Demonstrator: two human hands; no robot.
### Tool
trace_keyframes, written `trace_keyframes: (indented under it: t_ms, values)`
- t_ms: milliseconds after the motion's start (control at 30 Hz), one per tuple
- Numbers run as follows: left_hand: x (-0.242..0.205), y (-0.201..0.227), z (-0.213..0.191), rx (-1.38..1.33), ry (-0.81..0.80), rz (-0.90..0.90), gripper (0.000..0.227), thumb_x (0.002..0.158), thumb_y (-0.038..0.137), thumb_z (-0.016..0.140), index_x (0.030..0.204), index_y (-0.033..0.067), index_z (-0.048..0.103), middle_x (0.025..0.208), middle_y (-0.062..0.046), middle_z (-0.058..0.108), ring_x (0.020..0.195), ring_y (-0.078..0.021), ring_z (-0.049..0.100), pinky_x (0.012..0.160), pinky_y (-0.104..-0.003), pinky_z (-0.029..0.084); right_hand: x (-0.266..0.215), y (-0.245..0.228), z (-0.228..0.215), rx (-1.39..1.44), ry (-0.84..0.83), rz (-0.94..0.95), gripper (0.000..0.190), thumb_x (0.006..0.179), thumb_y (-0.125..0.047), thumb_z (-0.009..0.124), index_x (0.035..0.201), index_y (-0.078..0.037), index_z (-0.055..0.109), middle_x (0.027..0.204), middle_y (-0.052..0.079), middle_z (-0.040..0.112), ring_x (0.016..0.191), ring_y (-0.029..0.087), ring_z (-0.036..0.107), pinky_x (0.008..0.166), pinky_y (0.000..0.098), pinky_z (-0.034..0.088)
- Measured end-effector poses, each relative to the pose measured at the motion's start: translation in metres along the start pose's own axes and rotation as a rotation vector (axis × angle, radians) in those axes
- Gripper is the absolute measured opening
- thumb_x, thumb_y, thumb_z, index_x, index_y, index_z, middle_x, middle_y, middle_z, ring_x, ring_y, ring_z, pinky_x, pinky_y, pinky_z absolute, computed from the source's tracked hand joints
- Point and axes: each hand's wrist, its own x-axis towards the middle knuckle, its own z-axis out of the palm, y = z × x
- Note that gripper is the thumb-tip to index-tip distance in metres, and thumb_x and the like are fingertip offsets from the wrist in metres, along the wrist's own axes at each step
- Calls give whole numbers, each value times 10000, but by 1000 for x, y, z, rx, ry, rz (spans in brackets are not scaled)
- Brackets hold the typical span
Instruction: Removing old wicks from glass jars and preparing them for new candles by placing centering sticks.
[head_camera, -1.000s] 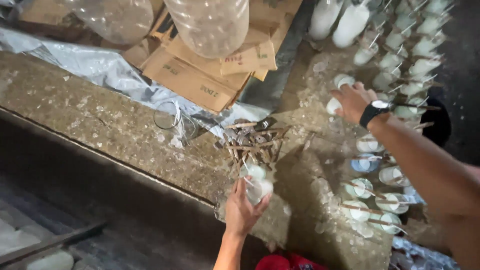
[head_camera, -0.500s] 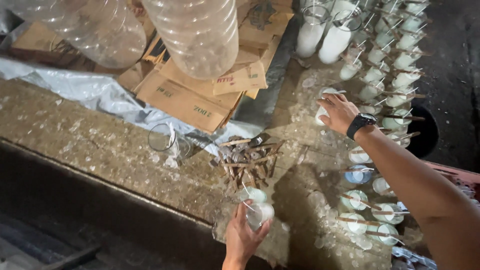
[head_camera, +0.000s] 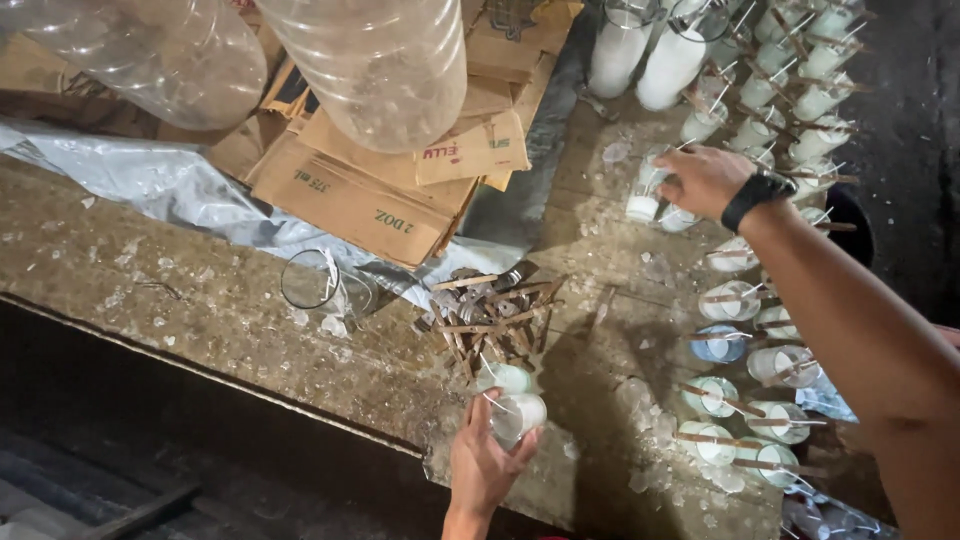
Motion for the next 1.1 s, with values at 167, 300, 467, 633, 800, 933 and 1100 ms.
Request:
trace_keyframes:
  t_ms: [167,300,467,633,800,933,1100]
  values:
    - [-1,-11,1,-1,0,8,497,670,440,632,1009,137,432,1038,-112,570,757,-251,635,565,-404,567,-19,-21,13,-259,-43,85,677,756,-480,524,1307,-181,272,1228,197,388,1002,347,513,757,438,501]
    - [-2,-8,-2,0,-27,5,466,677,406,659,988,146,431,1057,-103,581,768,-265,653,595,-431,566,4,1,61,-307,67,96,529,787,-139,408,1297,-178,272,1123,208,443,921,397,523,705,454,467]
    - [-5,-10,-3,-11,-77,-66,487,662,447,642,992,155,434,1081,-94,557,798,-259,631,607,-431,538,-8,-10,48,-157,123,72,648,720,-341,597,1255,-129,299,1089,202,494,989,376,505,779,469,440]
    - [-5,-20,2,46,-94,-48,557,669,553,584,1022,154,422,1036,-104,559,782,-244,632,586,-430,561,-3,-21,38,61,56,163,671,741,-352,614,1281,-120,289,1114,222,482,989,376,506,774,478,446]
    - [-8,-19,0,-4,-65,-13,485,656,415,670,1001,167,434,1039,-70,591,729,-223,666,585,-369,574,9,-23,56,188,156,181,671,702,-349,617,1261,-141,310,1150,206,409,917,421,534,761,514,421]
    - [-10,-19,-3,45,-71,-115,518,604,404,690,1031,215,465,993,-41,577,770,-241,622,639,-371,486,10,-25,71,98,178,151,635,736,-367,580,1255,-139,295,1102,196,440,943,399,518,789,506,383]
    - [-13,-27,-2,110,-112,-174,539,608,461,653,1054,238,448,1006,-68,537,788,-276,602,624,-413,479,15,-25,69,271,112,233,715,660,-400,615,1244,-155,283,1217,113,419,980,360,519,755,485,424]
